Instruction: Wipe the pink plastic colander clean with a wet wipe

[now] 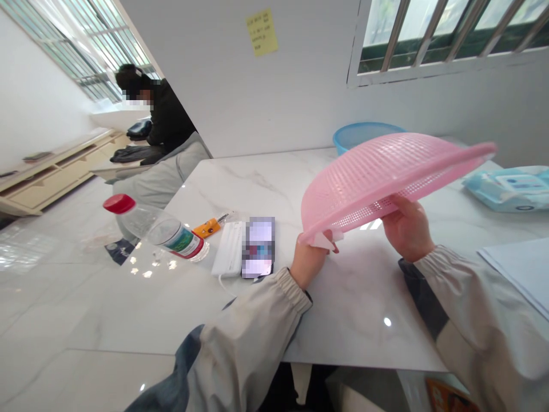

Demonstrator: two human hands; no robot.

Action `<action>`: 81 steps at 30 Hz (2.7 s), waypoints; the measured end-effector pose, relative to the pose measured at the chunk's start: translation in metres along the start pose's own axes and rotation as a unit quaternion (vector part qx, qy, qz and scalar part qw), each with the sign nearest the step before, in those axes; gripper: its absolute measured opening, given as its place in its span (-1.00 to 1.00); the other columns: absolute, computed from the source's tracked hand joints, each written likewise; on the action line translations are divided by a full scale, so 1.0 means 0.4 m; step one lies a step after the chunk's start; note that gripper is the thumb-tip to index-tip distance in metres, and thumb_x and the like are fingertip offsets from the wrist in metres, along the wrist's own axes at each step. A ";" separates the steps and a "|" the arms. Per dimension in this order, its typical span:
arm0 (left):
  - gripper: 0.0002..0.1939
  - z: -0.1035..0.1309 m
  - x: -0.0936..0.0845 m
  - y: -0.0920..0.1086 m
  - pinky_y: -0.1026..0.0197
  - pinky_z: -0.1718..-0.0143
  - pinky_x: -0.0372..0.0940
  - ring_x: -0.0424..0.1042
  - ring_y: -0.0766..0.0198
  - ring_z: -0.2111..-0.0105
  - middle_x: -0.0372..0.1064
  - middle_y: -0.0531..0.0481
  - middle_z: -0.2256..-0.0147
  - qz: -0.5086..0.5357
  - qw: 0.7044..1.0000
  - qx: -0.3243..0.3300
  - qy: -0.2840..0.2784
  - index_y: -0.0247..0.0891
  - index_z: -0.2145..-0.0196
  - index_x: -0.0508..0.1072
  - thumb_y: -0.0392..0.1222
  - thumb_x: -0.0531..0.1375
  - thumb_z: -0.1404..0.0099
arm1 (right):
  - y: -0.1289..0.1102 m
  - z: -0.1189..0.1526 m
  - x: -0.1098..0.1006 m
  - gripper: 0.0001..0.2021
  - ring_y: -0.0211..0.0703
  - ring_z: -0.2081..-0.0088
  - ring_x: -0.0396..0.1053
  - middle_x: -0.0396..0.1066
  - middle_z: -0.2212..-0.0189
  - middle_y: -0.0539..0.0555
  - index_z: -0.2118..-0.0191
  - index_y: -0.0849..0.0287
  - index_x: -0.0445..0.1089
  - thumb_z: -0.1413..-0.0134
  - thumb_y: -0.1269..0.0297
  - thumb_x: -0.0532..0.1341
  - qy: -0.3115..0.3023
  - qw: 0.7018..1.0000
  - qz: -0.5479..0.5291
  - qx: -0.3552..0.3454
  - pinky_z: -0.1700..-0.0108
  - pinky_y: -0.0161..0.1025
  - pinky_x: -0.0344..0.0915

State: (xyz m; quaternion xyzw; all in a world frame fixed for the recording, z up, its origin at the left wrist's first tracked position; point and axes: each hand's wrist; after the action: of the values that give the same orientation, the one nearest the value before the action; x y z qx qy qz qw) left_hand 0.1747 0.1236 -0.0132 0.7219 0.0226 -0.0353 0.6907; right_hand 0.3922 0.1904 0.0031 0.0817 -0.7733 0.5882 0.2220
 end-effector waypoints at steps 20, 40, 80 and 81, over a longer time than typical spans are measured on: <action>-0.28 0.013 -0.003 0.022 0.15 0.17 0.34 0.36 0.23 0.45 0.36 -0.01 0.55 -0.044 0.997 0.039 -0.052 -0.16 0.61 0.41 0.33 0.08 -0.60 | -0.007 0.061 0.046 -0.60 0.16 -0.41 0.49 0.59 -0.32 0.00 -0.12 -0.16 0.64 -0.32 -0.22 0.41 -0.144 0.969 -0.054 0.191 -0.48 0.30 0.42; -0.28 0.026 -0.020 0.060 0.14 0.36 0.28 0.34 0.26 0.60 0.26 0.03 0.70 -0.071 0.990 0.014 0.118 -0.13 0.73 0.27 0.27 0.35 -0.44 | 0.022 -0.001 -0.001 -0.73 0.12 -0.17 0.66 0.71 -0.06 0.05 0.00 -0.09 0.69 -0.30 -0.05 0.43 0.047 0.998 -0.010 0.034 -0.29 0.26 0.59; -0.22 0.027 -0.013 0.072 0.13 0.23 0.36 0.28 0.28 0.55 0.20 0.05 0.68 -0.042 0.995 -0.078 0.041 -0.13 0.74 0.32 0.42 0.22 -0.47 | 0.011 0.010 0.005 -0.60 0.23 -0.25 0.62 0.64 -0.25 0.13 -0.10 -0.02 0.65 -0.43 -0.17 0.32 -0.005 0.991 -0.031 0.132 -0.28 0.35 0.60; -0.22 0.027 -0.012 0.073 0.14 0.24 0.36 0.27 0.28 0.55 0.21 0.04 0.68 -0.041 0.995 -0.086 0.033 -0.13 0.74 0.33 0.43 0.22 -0.46 | 0.010 0.011 0.005 -0.60 0.24 -0.26 0.61 0.63 -0.26 0.13 -0.11 -0.03 0.65 -0.43 -0.18 0.32 -0.011 0.990 -0.030 0.136 -0.30 0.37 0.57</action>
State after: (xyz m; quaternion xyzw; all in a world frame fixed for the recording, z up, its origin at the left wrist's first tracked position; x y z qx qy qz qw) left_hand 0.1720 0.1114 0.0159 0.6593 0.0776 -0.0378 0.7469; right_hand 0.3876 0.1877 -0.0003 0.1405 -0.6858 0.6802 0.2176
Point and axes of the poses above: each hand's wrist, its own z-axis away from the middle knuckle, its own x-axis out of the palm, y = z × x
